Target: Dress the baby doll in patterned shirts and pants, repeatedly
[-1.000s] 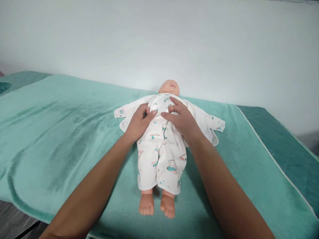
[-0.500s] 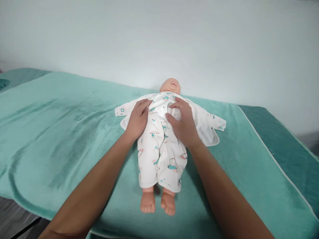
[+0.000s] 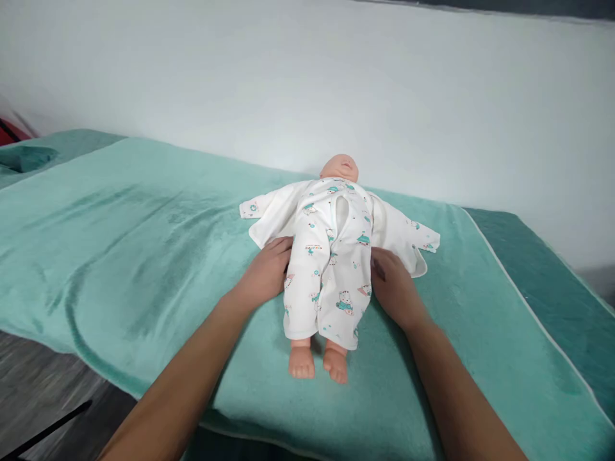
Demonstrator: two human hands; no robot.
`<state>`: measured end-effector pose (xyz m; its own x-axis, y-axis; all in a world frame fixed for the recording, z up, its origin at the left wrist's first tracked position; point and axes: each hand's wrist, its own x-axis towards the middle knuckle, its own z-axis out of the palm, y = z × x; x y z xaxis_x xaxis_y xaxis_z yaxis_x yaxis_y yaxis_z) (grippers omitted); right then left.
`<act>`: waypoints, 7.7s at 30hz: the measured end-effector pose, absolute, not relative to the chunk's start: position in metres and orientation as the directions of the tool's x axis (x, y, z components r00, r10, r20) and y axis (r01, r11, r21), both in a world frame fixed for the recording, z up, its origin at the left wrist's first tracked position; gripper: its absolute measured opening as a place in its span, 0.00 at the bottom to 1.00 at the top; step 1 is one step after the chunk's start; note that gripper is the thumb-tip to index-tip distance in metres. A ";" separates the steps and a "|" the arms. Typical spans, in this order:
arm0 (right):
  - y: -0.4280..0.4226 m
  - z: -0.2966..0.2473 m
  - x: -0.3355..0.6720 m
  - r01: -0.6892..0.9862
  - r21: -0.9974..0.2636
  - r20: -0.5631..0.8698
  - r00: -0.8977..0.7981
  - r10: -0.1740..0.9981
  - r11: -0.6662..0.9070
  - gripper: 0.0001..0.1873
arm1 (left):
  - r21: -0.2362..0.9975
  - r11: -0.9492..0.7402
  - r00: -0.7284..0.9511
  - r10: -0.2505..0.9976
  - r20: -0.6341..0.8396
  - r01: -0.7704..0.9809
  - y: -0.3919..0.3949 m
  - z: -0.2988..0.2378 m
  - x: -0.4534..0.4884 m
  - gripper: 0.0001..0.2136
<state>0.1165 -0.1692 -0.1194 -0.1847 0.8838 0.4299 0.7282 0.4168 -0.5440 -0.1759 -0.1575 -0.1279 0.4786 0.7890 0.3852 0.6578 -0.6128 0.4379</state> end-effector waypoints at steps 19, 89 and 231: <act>-0.193 -0.111 0.099 0.903 -0.153 0.336 -0.335 0.880 0.402 0.08 | 0.523 -0.627 0.460 0.779 0.426 0.577 -0.155 -0.117 -0.150 0.21; -0.196 -0.080 0.113 0.500 -0.629 0.505 -0.318 0.802 0.595 0.11 | 0.891 -0.010 -0.500 0.825 0.264 0.454 -0.139 -0.134 -0.195 0.08; -0.070 -0.049 0.056 0.635 -0.765 0.242 0.131 0.961 0.106 0.17 | 0.948 -0.239 -0.256 0.923 0.289 0.209 -0.139 -0.073 -0.156 0.12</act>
<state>0.0556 -0.0697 -0.0493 0.1311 0.9613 0.2423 0.6353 0.1061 -0.7649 -0.1560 -0.1391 -0.0730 -0.2559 0.9226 0.2886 0.2088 -0.2388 0.9484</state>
